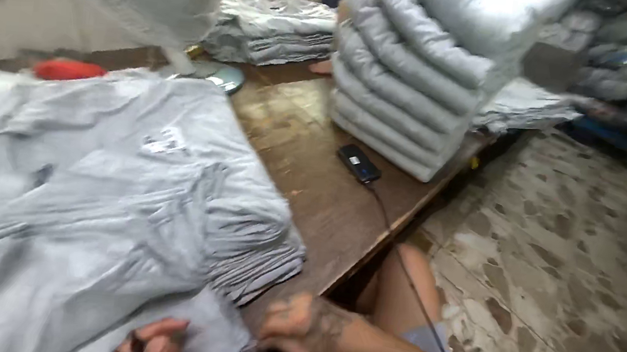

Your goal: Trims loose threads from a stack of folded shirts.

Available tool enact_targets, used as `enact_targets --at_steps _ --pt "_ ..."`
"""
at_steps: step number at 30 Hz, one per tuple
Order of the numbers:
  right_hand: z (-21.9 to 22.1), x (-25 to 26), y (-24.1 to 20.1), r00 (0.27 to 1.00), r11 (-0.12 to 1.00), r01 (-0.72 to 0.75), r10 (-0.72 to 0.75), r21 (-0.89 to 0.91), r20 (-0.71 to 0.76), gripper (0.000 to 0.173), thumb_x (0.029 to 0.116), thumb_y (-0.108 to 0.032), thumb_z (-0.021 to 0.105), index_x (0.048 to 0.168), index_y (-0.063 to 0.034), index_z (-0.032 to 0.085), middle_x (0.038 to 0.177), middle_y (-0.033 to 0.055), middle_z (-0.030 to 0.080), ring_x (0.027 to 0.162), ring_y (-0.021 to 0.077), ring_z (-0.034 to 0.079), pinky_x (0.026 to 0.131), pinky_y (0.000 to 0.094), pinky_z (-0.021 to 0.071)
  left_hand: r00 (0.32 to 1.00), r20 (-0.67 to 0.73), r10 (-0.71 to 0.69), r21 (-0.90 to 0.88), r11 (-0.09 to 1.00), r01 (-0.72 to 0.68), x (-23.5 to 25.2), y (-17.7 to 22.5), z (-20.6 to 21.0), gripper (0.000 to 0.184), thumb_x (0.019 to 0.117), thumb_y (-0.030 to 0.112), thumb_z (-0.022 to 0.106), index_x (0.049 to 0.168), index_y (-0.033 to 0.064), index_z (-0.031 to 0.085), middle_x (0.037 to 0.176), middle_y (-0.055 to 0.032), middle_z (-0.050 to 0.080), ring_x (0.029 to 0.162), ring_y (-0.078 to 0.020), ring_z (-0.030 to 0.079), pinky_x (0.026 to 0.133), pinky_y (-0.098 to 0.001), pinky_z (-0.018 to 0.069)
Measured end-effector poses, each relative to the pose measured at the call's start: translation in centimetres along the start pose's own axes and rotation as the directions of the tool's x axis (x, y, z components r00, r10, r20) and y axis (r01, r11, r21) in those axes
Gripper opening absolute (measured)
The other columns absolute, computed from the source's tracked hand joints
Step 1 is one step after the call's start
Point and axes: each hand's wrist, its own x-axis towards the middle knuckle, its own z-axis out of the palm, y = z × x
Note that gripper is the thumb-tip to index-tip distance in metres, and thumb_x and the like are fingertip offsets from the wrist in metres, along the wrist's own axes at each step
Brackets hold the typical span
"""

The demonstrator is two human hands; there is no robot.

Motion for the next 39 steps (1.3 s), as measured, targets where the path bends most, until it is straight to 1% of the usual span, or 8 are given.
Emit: enact_targets --at_steps 2,5,9,15,20,26,34,39 --pt "-1.4 -0.2 -0.4 0.991 0.994 -0.103 0.1 0.037 0.085 0.009 0.0896 -0.006 0.07 0.086 0.001 0.075 0.082 0.013 0.072 0.078 0.0218 0.071 0.074 0.0335 0.059 0.997 -0.067 0.029 -0.09 0.995 -0.035 -0.7 -1.0 0.0 0.027 0.1054 0.047 0.048 0.119 0.0295 0.063 0.066 0.0192 0.06 0.048 0.0063 0.05 0.045 -0.0126 0.0429" --pt "-1.2 1.3 -0.5 0.981 0.987 -0.162 0.162 -0.01 0.107 0.02 0.0941 -0.019 0.068 0.097 -0.0006 0.074 0.089 0.0133 0.073 0.081 0.0222 0.071 0.076 0.0353 0.0593 0.991 -0.109 0.08 -0.061 0.994 -0.087 -0.2 -0.6 0.8 0.05 0.1007 0.064 0.042 0.124 0.0211 0.056 0.068 0.0175 0.057 0.05 0.006 0.049 0.045 -0.0124 0.0422" --pt "0.8 2.8 -0.3 0.979 0.981 -0.195 0.195 -0.007 0.053 0.032 0.0964 -0.026 0.067 0.112 0.0013 0.071 0.092 0.0137 0.072 0.079 0.0203 0.07 0.074 0.0328 0.0589 0.985 -0.165 0.06 -0.055 0.996 -0.07 -0.1 -0.6 1.4 0.037 0.1072 0.04 0.041 0.121 0.0066 0.046 0.072 0.0145 0.056 0.056 0.0045 0.05 0.049 -0.0135 0.0435" --pt "3.2 2.9 0.1 0.972 0.969 -0.226 0.231 -0.096 0.039 0.031 0.0919 -0.029 0.071 0.103 0.0001 0.071 0.089 0.015 0.072 0.078 0.0283 0.07 0.073 0.045 0.0572 0.985 -0.143 0.094 -0.05 0.994 -0.102 -0.3 -0.9 1.3 0.032 0.1052 0.029 0.049 0.124 0.004 0.043 0.078 0.0142 0.056 0.061 0.0051 0.051 0.055 -0.0138 0.0443" --pt "3.3 1.9 0.7 0.993 0.972 -0.113 0.119 -0.205 0.019 0.017 0.0961 -0.014 0.061 0.092 -0.0025 0.074 0.082 0.0135 0.073 0.078 0.0302 0.072 0.077 0.0442 0.058 0.982 -0.03 0.188 0.193 0.965 -0.179 -0.6 -0.9 1.5 0.045 0.0995 0.021 0.057 0.13 -0.0106 0.046 0.093 0.0058 0.061 0.079 0.0034 0.055 0.07 -0.0162 0.0482" --pt "1.2 0.1 1.5 0.989 0.989 -0.145 0.145 -0.008 -0.005 0.024 0.1025 -0.013 0.051 0.093 -0.0007 0.069 0.089 0.0151 0.071 0.089 0.0255 0.071 0.084 0.0344 0.0579 0.973 0.178 0.149 0.634 0.739 -0.229 -1.9 0.0 1.0 0.038 0.0977 0.02 0.057 0.128 -0.0028 0.065 0.107 -0.0131 0.07 0.092 -0.0144 0.067 0.083 -0.0295 0.0562" --pt "0.9 -0.8 1.7 0.985 0.946 -0.145 0.165 0.29 -0.046 0.039 0.1106 -0.026 0.04 0.089 -0.0001 0.06 0.082 0.0139 0.064 0.09 0.0197 0.067 0.107 0.0343 0.0456 0.949 0.242 0.202 0.824 0.473 -0.311 -2.1 1.2 1.9 0.031 0.096 0.01 0.056 0.121 0.0045 0.074 0.102 -0.0114 0.075 0.085 -0.0253 0.075 0.069 -0.042 0.0605" --pt "0.5 -0.6 1.7 0.985 0.939 -0.141 0.165 0.315 -0.052 0.056 0.1098 -0.038 0.046 0.071 0.0005 0.054 0.064 0.0122 0.056 0.066 0.0169 0.062 0.104 0.035 0.0488 0.98 0.131 0.147 0.672 0.714 -0.197 -2.0 1.1 1.2 0.037 0.0973 0.017 0.06 0.128 -0.003 0.066 0.109 -0.0121 0.072 0.093 -0.0136 0.069 0.084 -0.029 0.0571"
